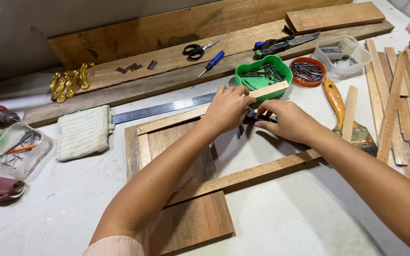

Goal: The person assembles a small wooden frame on a rectangular board at a workbench. They position thin wood strips, sand a strip with a sanding block, measure and align the strips using a steel ruler, then hammer nails to fasten the strips into a frame on the board.

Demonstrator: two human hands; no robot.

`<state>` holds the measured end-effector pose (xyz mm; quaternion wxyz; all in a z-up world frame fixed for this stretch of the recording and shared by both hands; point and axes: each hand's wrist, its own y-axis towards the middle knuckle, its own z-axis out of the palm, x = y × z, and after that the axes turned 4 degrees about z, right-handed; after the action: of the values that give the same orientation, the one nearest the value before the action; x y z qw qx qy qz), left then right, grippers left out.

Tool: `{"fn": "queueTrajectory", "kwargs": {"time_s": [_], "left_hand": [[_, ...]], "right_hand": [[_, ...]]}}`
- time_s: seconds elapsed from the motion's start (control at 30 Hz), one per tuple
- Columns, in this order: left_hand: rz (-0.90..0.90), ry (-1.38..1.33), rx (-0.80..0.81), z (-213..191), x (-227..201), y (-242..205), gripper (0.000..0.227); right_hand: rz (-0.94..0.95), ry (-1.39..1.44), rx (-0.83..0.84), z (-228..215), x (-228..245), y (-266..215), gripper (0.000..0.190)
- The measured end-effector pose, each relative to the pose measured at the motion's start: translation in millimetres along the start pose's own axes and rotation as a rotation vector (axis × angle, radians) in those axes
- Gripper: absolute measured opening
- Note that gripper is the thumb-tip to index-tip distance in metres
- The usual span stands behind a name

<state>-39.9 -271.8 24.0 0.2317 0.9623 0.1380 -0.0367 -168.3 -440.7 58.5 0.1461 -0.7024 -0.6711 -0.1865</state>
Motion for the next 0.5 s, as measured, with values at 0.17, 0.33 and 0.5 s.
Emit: {"fn": "queueTrajectory", "kwargs": {"time_s": [0.17, 0.33, 0.5], "left_hand": [[-0.040, -0.091, -0.065, 12, 20, -8, 0.051], [-0.073, -0.144, -0.064, 7, 20, -12, 0.040], [-0.119, -0.193, -0.051, -4, 14, -13, 0.040]], "right_hand": [[0.076, -0.006, 0.014, 11, 0, 9, 0.038], [0.213, 0.032, 0.041, 14, 1, 14, 0.040], [0.245, 0.069, 0.086, 19, 4, 14, 0.053]]}}
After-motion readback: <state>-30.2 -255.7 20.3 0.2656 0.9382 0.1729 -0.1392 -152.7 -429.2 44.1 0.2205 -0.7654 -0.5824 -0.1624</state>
